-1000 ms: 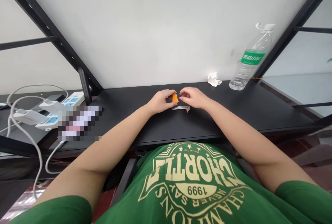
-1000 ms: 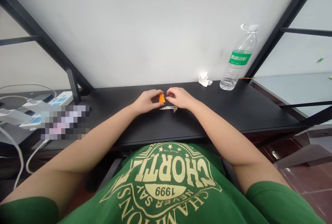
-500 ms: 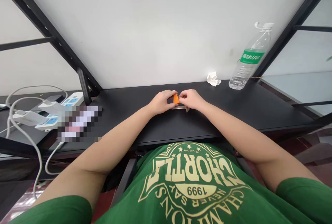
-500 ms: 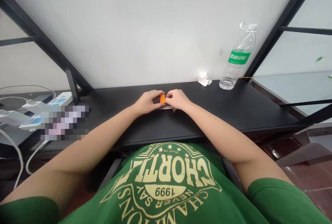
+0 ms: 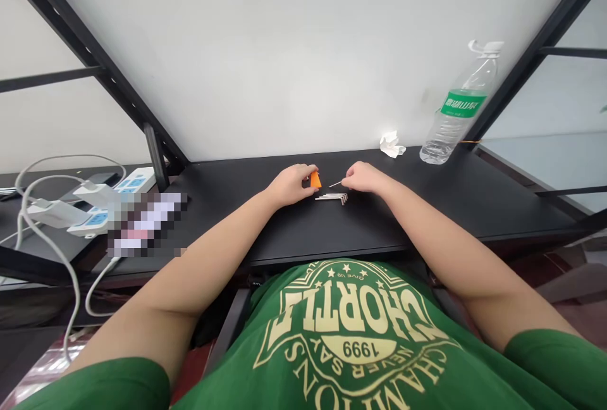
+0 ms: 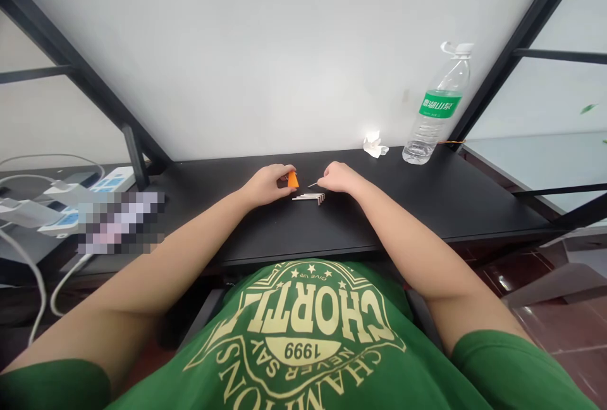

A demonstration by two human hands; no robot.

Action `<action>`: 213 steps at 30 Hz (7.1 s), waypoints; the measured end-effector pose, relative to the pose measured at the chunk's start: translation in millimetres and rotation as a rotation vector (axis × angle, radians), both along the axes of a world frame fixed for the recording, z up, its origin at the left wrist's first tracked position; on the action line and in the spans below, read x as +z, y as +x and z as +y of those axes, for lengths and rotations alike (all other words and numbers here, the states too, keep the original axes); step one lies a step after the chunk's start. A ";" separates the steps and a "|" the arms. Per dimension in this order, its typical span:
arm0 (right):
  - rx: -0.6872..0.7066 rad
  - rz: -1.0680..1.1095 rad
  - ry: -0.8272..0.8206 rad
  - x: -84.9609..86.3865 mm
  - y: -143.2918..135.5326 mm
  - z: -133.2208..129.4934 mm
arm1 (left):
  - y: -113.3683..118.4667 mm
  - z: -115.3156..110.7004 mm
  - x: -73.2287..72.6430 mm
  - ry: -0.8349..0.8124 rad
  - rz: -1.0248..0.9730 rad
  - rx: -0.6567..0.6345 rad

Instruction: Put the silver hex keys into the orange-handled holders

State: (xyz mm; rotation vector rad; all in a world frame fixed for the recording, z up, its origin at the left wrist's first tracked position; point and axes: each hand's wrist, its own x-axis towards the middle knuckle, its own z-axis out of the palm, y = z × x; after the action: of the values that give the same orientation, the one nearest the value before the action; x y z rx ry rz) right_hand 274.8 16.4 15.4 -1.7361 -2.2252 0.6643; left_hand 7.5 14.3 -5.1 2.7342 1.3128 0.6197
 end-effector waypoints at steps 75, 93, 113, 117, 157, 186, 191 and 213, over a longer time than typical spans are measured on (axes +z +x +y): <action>0.424 -0.105 0.224 -11.7 -32.9 -25.6 | 2.2 -7.4 10.4 -0.085 -0.070 -0.036; 0.037 0.407 0.126 -11.7 -20.9 -9.4 | 9.9 -14.0 12.5 -0.081 -0.024 -0.068; 0.433 -0.053 0.163 -11.2 -16.9 -15.3 | -7.1 -0.1 6.7 -0.166 -0.174 0.001; 0.428 -0.104 0.175 -8.9 -26.8 -25.0 | -7.3 -0.3 7.2 -0.175 -0.175 0.011; 0.322 0.437 0.361 -8.9 1.7 2.6 | -8.5 2.1 3.4 -0.082 -0.279 0.092; 0.220 0.891 -0.492 -23.2 -25.8 -5.0 | 17.4 -16.1 3.6 -0.100 -0.223 -0.055; 0.173 0.396 0.040 -16.9 -14.2 0.5 | 13.7 -11.4 2.3 -0.119 -0.188 -0.002; 0.370 0.117 0.249 -16.5 -2.6 2.9 | -0.5 -1.1 -1.5 -0.155 -0.161 0.050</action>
State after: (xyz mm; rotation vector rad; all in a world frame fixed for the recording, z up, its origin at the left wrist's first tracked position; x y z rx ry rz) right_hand 272.2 19.3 -1.0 -1.1531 -2.4453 0.5161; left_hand 7.0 13.2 -6.6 2.4800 1.3353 0.6940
